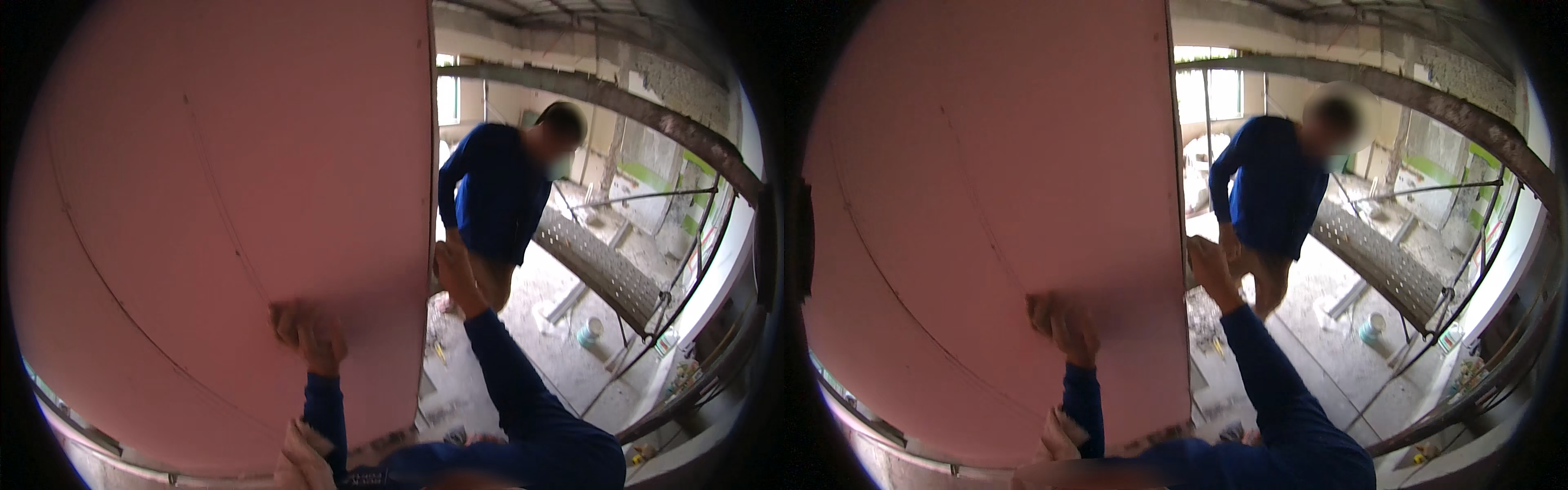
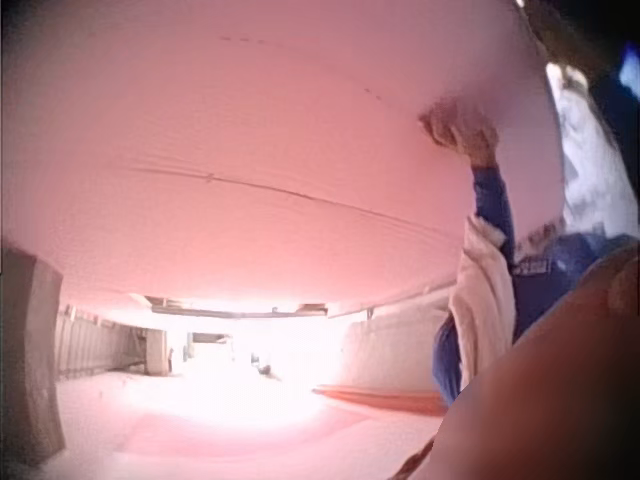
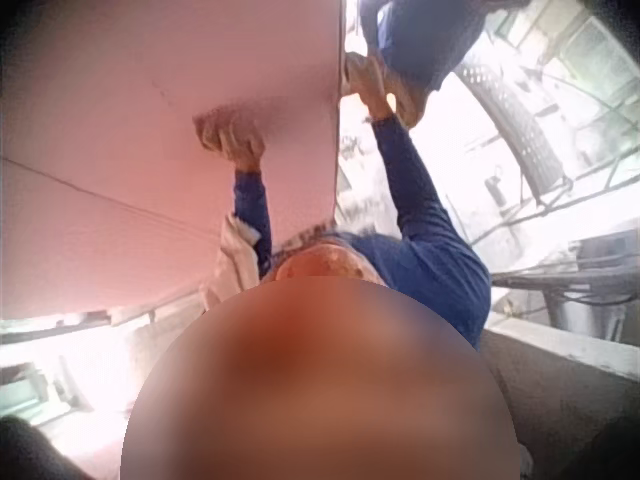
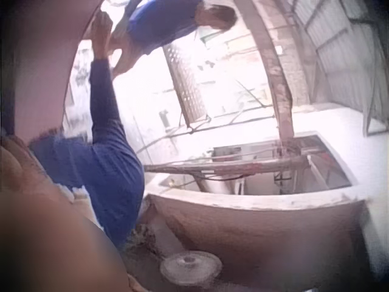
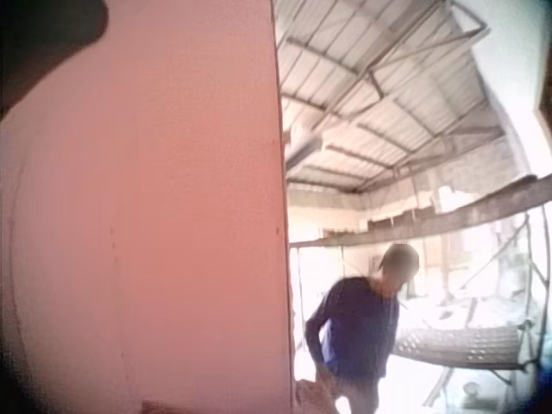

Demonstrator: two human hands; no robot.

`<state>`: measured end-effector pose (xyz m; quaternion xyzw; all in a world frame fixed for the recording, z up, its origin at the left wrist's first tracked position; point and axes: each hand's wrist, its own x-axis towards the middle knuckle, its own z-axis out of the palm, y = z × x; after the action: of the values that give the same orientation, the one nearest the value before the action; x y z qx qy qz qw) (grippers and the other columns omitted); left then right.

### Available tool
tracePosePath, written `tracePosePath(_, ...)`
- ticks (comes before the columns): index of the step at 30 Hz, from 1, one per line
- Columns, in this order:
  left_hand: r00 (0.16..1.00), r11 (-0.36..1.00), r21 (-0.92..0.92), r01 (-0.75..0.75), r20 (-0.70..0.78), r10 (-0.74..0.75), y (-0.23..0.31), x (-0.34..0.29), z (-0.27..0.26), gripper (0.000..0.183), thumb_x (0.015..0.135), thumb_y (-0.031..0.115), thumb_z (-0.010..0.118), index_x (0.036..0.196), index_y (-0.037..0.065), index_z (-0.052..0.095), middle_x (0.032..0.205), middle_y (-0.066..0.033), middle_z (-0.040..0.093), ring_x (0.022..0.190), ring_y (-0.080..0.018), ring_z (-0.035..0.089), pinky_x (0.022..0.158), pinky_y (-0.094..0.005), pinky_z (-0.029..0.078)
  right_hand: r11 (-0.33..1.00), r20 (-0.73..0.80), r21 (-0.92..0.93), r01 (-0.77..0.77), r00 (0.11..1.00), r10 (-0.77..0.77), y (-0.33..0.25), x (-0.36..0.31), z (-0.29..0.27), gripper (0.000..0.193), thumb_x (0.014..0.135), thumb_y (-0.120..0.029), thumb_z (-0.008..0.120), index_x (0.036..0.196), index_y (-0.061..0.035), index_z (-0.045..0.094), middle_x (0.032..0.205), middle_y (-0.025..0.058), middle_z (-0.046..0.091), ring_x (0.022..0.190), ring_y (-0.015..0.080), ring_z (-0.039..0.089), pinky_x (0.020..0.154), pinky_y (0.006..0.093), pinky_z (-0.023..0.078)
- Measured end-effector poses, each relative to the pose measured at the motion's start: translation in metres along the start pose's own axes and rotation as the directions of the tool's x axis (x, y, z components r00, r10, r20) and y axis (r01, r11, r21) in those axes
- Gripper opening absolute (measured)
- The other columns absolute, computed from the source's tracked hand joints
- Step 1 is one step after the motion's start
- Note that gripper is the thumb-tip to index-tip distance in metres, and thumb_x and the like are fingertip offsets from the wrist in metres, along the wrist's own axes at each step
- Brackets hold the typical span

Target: The person lifts and positions a large pink ceiling panel onto a metal frame, then uses a power drill to fasten it in place. The person adjusts the panel alignment and secures it with screws along the edges.

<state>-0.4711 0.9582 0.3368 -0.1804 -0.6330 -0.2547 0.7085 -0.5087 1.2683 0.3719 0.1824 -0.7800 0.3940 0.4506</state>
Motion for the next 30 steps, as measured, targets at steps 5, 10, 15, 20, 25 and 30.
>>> tracePosePath(5,1.000,0.998,-0.058,0.025,0.001,-0.025,0.007,0.004,-0.001,0.032,0.093,0.030,0.069,0.115,0.007,0.071,0.140,-0.0134,0.055,0.146,-0.0382,0.035,0.123,-0.0517,0.027,0.998,0.036,0.034,-0.049,0.998,0.048,-0.005,-0.006,-0.009,0.048,0.108,-0.046,0.046,0.086,-0.0059,0.058,0.064,-0.0012,0.046,0.056,0.0111,0.041,0.053,0.0332,0.032)
tracePosePath(10,0.999,0.997,-0.053,0.054,0.005,-0.054,0.006,-0.003,0.003,0.034,0.089,0.033,0.070,0.114,0.010,0.071,0.138,-0.0117,0.054,0.148,-0.0372,0.032,0.124,-0.0528,0.025,0.835,0.255,0.400,-0.378,0.921,0.294,-0.022,-0.010,-0.027,0.046,0.108,-0.044,0.053,0.111,-0.0007,0.068,0.077,-0.0071,0.057,0.061,0.0023,0.042,0.051,0.0234,0.032)
tracePosePath(15,0.999,0.997,-0.076,0.030,-0.035,-0.032,0.002,-0.005,0.007,0.037,0.089,0.032,0.071,0.118,0.008,0.070,0.136,-0.0128,0.056,0.146,-0.0366,0.034,0.124,-0.0527,0.027,0.933,0.178,0.197,-0.300,0.947,0.267,-0.036,-0.002,-0.018,0.041,0.100,-0.038,0.067,0.107,0.0026,0.070,0.087,0.0056,0.073,0.078,0.0102,0.061,0.070,0.0292,0.052)
tracePosePath(20,0.998,0.995,-0.100,-0.005,-0.065,-0.002,0.000,-0.001,0.009,0.039,0.087,0.034,0.073,0.116,0.008,0.071,0.132,-0.0133,0.059,0.142,-0.0350,0.039,0.122,-0.0527,0.028,0.942,0.186,0.075,-0.328,0.932,0.310,-0.037,-0.001,-0.022,0.043,0.099,-0.041,0.067,0.107,0.0014,0.070,0.079,0.0079,0.070,0.073,0.0103,0.058,0.067,0.0305,0.051)
tracePosePath(25,0.988,0.985,-0.111,-0.132,-0.090,0.122,-0.012,-0.003,0.010,0.044,0.085,0.036,0.079,0.116,0.006,0.070,0.129,-0.0153,0.060,0.134,-0.0353,0.045,0.119,-0.0518,0.034,0.940,0.159,-0.037,-0.340,0.926,0.342,-0.024,-0.008,-0.026,0.041,0.100,-0.044,0.067,0.099,-0.0032,0.071,0.070,0.0079,0.063,0.063,0.0135,0.054,0.059,0.0305,0.047)
tracePosePath(30,0.968,0.964,-0.195,-0.182,-0.206,0.141,-0.016,-0.003,0.023,0.041,0.085,0.035,0.079,0.113,0.006,0.070,0.123,-0.0153,0.064,0.132,-0.0339,0.046,0.117,-0.0487,0.035,0.954,0.226,0.217,-0.208,0.961,0.158,-0.017,-0.004,-0.024,0.026,0.102,-0.031,0.066,0.105,-0.0048,0.066,0.061,-0.0049,0.049,0.049,0.0049,0.044,0.044,0.0256,0.035)
